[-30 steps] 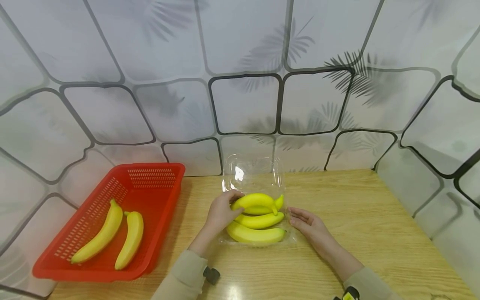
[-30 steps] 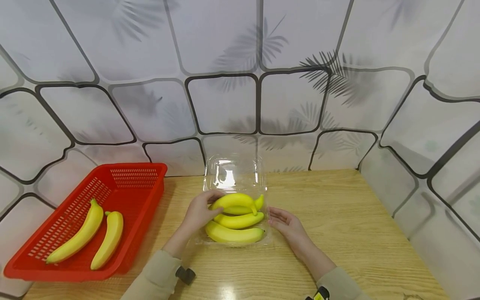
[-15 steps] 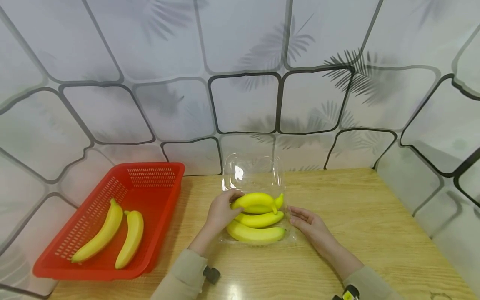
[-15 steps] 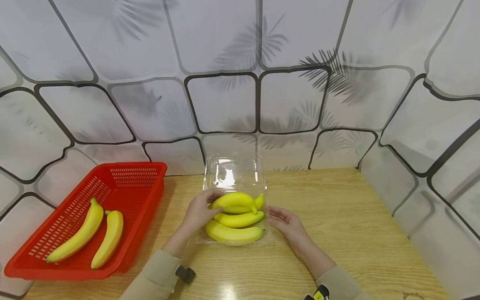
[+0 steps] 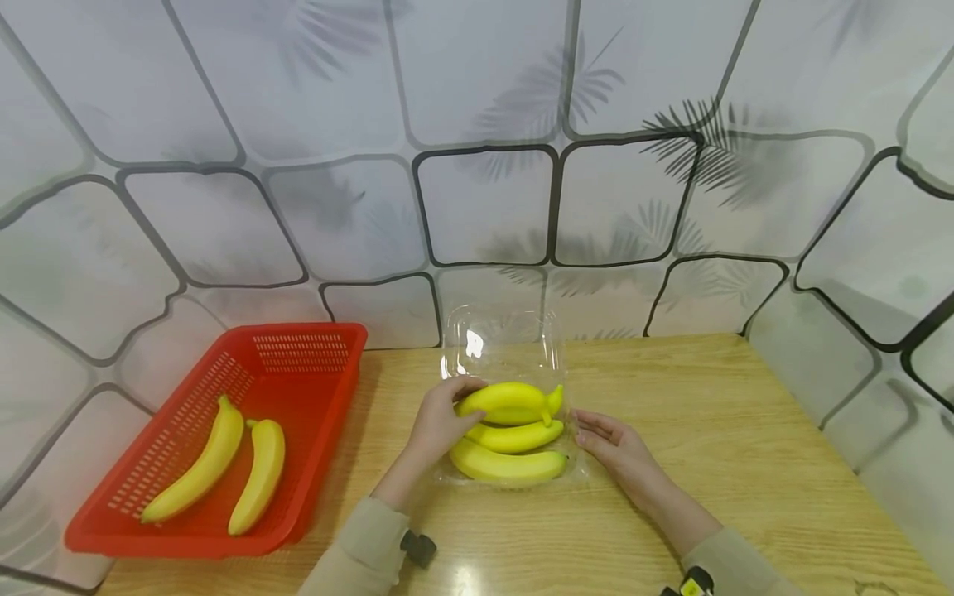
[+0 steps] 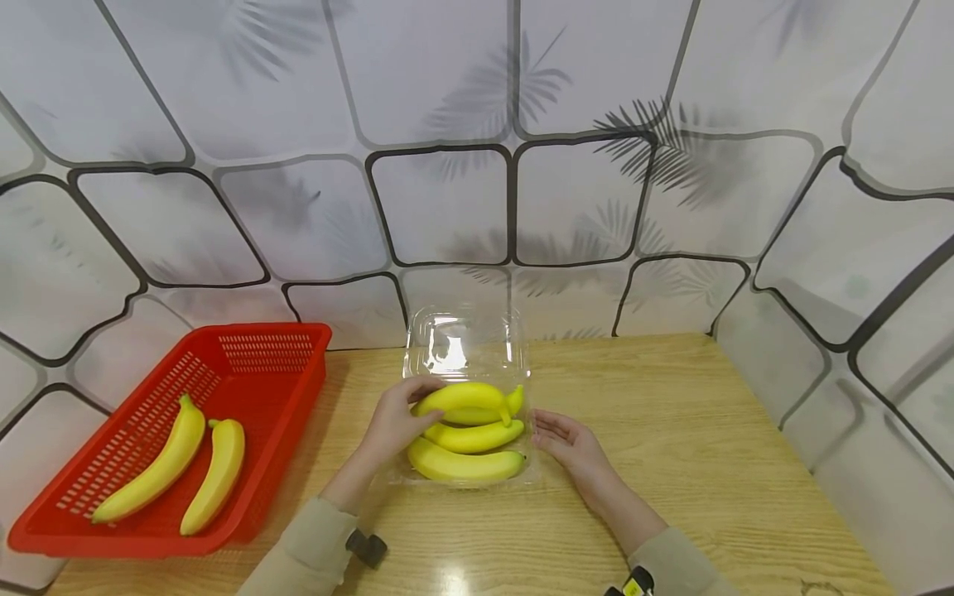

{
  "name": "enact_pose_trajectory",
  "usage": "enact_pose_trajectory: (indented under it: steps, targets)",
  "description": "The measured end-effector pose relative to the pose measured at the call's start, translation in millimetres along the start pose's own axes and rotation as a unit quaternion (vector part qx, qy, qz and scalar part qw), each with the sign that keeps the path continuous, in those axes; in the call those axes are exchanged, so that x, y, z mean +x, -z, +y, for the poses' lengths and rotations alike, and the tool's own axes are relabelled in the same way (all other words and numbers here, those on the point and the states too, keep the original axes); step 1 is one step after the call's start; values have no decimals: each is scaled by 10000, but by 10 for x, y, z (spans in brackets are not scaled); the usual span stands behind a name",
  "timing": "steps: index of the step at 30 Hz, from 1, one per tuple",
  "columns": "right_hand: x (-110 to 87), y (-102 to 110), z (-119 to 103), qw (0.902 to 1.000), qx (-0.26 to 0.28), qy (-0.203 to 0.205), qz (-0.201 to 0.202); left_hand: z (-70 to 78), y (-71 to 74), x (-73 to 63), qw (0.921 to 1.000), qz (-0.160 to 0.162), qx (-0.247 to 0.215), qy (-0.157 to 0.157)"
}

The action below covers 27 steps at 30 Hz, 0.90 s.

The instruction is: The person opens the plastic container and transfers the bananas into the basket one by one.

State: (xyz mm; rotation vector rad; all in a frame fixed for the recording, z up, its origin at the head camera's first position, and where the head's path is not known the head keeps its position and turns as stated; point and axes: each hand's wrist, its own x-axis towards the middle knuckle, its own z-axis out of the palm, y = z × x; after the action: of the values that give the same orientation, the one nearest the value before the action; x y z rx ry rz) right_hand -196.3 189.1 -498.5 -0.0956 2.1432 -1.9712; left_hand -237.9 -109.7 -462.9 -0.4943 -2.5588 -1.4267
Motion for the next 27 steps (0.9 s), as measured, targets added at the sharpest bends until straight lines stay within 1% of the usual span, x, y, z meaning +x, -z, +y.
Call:
enact_pose_trajectory:
  steps: [6,11,16,19,22,24,27]
  targets:
    - [5,1,-3,10000,8,-9,10,-6,13,-15,9994,33,-218,-256]
    - [5,4,6,10000,0,17,-37,20,25,-38,9987,64,-400,-317]
    - [1,7,7,10000,-2,-7,-64,42,26,-57,9975,179,-570,-375]
    - [0,10,3,10000,-2,-33,-74,36,23,-57,9960,302,-779,-318]
    - [-5,9,-2,10000,5,-42,-84,48,33,-57,9937,425,-1022,-161]
    - [-7,9,-4,9999,18,-46,-91,56,45,-55,9926,499,-1108,-63]
    - [-10,10,-5,9999,55,-51,-91,75,71,-58,9916,526,-1177,84]
